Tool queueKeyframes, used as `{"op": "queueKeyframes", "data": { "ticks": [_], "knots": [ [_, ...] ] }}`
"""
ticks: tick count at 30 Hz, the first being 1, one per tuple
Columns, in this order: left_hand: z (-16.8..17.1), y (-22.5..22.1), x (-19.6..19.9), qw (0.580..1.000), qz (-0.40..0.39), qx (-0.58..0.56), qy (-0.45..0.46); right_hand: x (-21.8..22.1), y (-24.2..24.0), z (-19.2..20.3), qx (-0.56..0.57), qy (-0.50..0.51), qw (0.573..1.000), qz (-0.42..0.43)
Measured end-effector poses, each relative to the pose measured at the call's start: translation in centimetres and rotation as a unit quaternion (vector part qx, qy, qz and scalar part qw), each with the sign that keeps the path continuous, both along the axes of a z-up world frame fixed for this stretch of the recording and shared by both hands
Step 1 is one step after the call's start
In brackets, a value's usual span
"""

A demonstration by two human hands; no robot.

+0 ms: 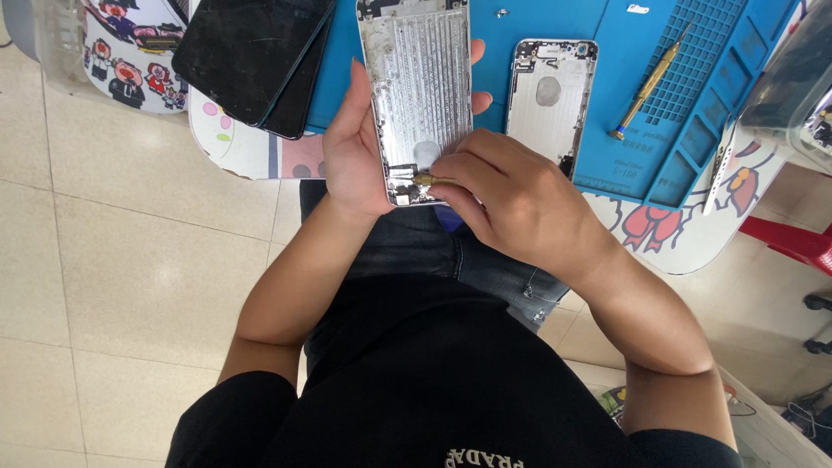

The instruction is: Repairing a mobile phone by cleaning the internal chassis and inspecting components.

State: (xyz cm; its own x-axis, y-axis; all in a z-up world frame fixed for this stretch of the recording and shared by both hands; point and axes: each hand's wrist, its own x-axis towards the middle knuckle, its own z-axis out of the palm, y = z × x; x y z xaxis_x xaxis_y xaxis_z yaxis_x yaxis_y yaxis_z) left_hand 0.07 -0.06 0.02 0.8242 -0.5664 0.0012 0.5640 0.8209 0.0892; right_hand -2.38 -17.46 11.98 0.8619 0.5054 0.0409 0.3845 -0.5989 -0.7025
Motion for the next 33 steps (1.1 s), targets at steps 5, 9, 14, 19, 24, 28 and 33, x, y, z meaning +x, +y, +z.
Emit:
{"op": "queueKeyframes", "data": {
  "ticks": [5,9,14,19,24,28,33],
  "knots": [
    [0.1,0.0,0.0,1.000,0.001,0.008,0.007,0.1,0.1,0.0,0.005,-0.017,1.000,0.002],
    [0.5,-0.1,0.1,1.000,-0.003,0.008,0.022,0.2,0.3,0.1,0.000,-0.040,0.999,0.006],
    [0.0,-0.2,0.1,1.000,-0.003,-0.004,0.029,0.1,0.5,0.5,-0.037,-0.052,0.997,0.032],
    [0.3,-0.2,0.0,1.000,-0.004,-0.021,0.021,-0.4,0.8,0.9,-0.125,-0.141,0.980,0.061],
    [0.1,-0.4,0.2,0.999,-0.025,-0.043,0.023,-0.4,0.7,1.0,-0.196,-0.117,0.968,0.103],
    [0.4,-0.5,-0.1,0.998,-0.031,-0.054,0.033,-0.1,0.7,1.6,-0.182,-0.136,0.968,0.105],
    [0.4,-0.6,-0.2,0.998,-0.018,-0.025,0.062,0.6,1.3,2.2,-0.126,-0.116,0.983,0.059]
  ]
}}
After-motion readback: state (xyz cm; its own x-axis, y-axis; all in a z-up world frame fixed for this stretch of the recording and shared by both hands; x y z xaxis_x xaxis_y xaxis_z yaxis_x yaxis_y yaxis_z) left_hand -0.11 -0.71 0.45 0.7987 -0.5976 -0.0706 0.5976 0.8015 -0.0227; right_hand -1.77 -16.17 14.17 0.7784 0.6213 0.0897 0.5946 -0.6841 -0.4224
